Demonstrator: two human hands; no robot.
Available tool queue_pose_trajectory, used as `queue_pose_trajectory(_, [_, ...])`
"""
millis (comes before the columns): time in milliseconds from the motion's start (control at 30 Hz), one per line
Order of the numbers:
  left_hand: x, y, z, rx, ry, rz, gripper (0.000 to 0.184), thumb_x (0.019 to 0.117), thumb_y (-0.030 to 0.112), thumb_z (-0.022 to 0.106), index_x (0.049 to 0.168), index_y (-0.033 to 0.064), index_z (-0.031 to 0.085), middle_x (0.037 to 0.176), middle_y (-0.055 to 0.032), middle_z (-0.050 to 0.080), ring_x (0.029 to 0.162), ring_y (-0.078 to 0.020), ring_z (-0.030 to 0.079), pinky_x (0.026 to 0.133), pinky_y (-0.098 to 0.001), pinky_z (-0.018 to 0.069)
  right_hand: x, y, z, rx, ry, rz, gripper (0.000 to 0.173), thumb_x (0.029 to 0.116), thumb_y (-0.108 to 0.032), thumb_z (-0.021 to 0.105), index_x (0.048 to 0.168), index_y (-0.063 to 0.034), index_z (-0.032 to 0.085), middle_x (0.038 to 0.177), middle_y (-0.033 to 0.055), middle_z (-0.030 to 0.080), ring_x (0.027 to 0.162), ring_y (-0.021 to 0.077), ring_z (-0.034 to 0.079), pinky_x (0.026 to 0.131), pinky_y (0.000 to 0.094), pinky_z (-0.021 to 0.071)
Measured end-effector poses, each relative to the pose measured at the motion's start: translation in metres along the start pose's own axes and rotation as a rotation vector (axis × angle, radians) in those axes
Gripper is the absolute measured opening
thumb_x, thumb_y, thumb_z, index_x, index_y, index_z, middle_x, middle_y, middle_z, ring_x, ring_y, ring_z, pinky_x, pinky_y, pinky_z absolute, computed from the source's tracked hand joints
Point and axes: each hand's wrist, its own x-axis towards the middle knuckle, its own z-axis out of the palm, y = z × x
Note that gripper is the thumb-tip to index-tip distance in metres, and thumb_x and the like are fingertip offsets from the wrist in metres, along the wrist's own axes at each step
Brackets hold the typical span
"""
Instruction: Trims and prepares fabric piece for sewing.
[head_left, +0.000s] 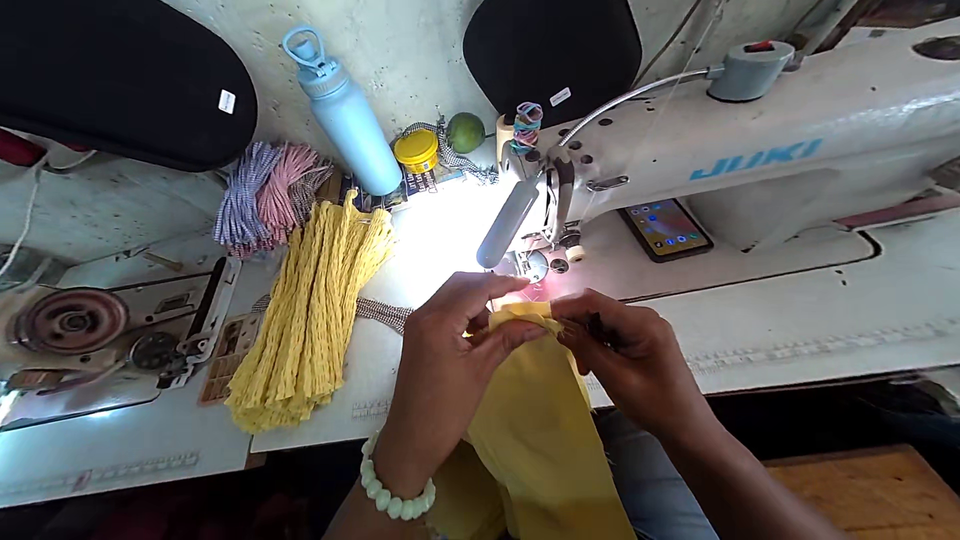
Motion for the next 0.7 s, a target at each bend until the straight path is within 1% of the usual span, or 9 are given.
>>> queue_pose_trajectory(67, [0.001, 0.000, -0.003, 0.011, -0.046, -0.010, 0.038, 0.0890, 0.034, 0.077, 0.121, 0.0133, 0.075, 0.100, 0.0070, 0.070, 0.070, 0.0054, 0.055, 0.061, -0.0103, 0.0464, 0.002, 0.001, -0.001, -0.010, -0.020, -0.025, 0.014, 0.0980, -0.004, 0.056, 0.100, 0.0031, 0.069, 0.080, -0.0042, 0.065, 0.067, -0.0131, 0.052, 0.062, 0.0026, 0.0426])
queue_pose_trajectory(100, [0.002, 0.001, -0.005, 0.011, -0.064, -0.012, 0.037, 0.0894, 0.033, 0.077, 0.121, 0.0135, 0.075, 0.096, 0.0076, 0.070, 0.070, 0.0059, 0.055, 0.062, -0.0099, 0.0460, 0.003, 0.001, 0.000, -0.011, -0.028, -0.033, 0.015, 0.0979, -0.003, 0.056, 0.101, 0.0032, 0.069, 0.080, -0.0037, 0.065, 0.068, -0.0128, 0.052, 0.063, 0.0027, 0.0425])
queue_pose_trajectory(200, [0.002, 0.002, -0.007, -0.030, -0.070, 0.026, 0.023, 0.0915, 0.025, 0.075, 0.108, 0.0100, 0.079, 0.092, 0.0056, 0.074, 0.078, 0.0040, 0.066, 0.070, -0.0113, 0.0552, 0.005, 0.000, 0.002, -0.028, -0.036, -0.039, 0.015, 0.0976, -0.003, 0.055, 0.100, 0.0029, 0.069, 0.079, -0.0037, 0.064, 0.067, -0.0127, 0.051, 0.062, 0.0028, 0.0418])
queue_pose_trajectory(367, [-0.001, -0.002, -0.006, 0.019, 0.032, 0.013, 0.018, 0.0882, 0.025, 0.078, 0.097, 0.0091, 0.079, 0.082, 0.0068, 0.068, 0.072, 0.0047, 0.062, 0.064, -0.0097, 0.0514, 0.004, 0.000, 0.011, -0.131, 0.021, -0.004, 0.014, 0.0960, -0.007, 0.059, 0.099, 0.0013, 0.071, 0.078, -0.0023, 0.065, 0.065, -0.0113, 0.051, 0.061, 0.0033, 0.0417])
queue_pose_trajectory(467, [-0.004, -0.006, -0.008, 0.068, 0.104, 0.022, 0.016, 0.0866, 0.026, 0.080, 0.093, 0.0110, 0.079, 0.079, 0.0081, 0.066, 0.073, 0.0038, 0.060, 0.066, -0.0110, 0.0506, -0.002, 0.003, 0.018, -0.229, 0.141, -0.038, 0.012, 0.0963, -0.013, 0.066, 0.098, -0.0021, 0.070, 0.088, 0.0005, 0.067, 0.071, -0.0078, 0.053, 0.063, 0.0056, 0.0422])
queue_pose_trajectory(533, [-0.005, -0.009, -0.013, 0.059, 0.150, 0.005, 0.013, 0.0861, 0.026, 0.080, 0.091, 0.0134, 0.079, 0.082, 0.0080, 0.067, 0.079, 0.0006, 0.063, 0.069, -0.0136, 0.0538, -0.008, 0.004, 0.019, -0.216, 0.172, -0.029, 0.013, 0.0974, -0.014, 0.066, 0.098, -0.0020, 0.069, 0.089, 0.0004, 0.068, 0.073, -0.0070, 0.056, 0.063, 0.0060, 0.0446])
queue_pose_trajectory(633, [-0.008, -0.014, -0.024, -0.022, 0.155, -0.025, 0.011, 0.0859, 0.022, 0.081, 0.092, 0.0129, 0.078, 0.094, 0.0047, 0.072, 0.092, -0.0052, 0.070, 0.080, -0.0202, 0.0609, -0.019, 0.010, 0.024, -0.103, 0.048, 0.071, 0.019, 0.1022, -0.015, 0.059, 0.103, -0.0018, 0.072, 0.087, -0.0009, 0.071, 0.071, -0.0079, 0.059, 0.061, 0.0066, 0.0476])
queue_pose_trajectory(667, [-0.008, -0.015, -0.027, -0.041, 0.142, -0.032, 0.011, 0.0860, 0.021, 0.081, 0.093, 0.0123, 0.078, 0.094, 0.0044, 0.074, 0.090, -0.0055, 0.071, 0.080, -0.0208, 0.0612, -0.021, 0.013, 0.025, -0.056, -0.012, 0.118, 0.022, 0.1037, -0.017, 0.057, 0.105, -0.0021, 0.073, 0.088, -0.0014, 0.069, 0.072, -0.0078, 0.058, 0.063, 0.0068, 0.0478])
queue_pose_trajectory(700, [-0.008, -0.015, -0.030, -0.039, 0.132, -0.034, 0.012, 0.0860, 0.021, 0.081, 0.093, 0.0127, 0.078, 0.090, 0.0060, 0.073, 0.084, -0.0034, 0.070, 0.075, -0.0185, 0.0597, -0.021, 0.014, 0.026, 0.009, -0.070, 0.186, 0.024, 0.1049, -0.018, 0.055, 0.106, -0.0032, 0.074, 0.087, -0.0036, 0.067, 0.070, -0.0090, 0.057, 0.063, 0.0063, 0.0468])
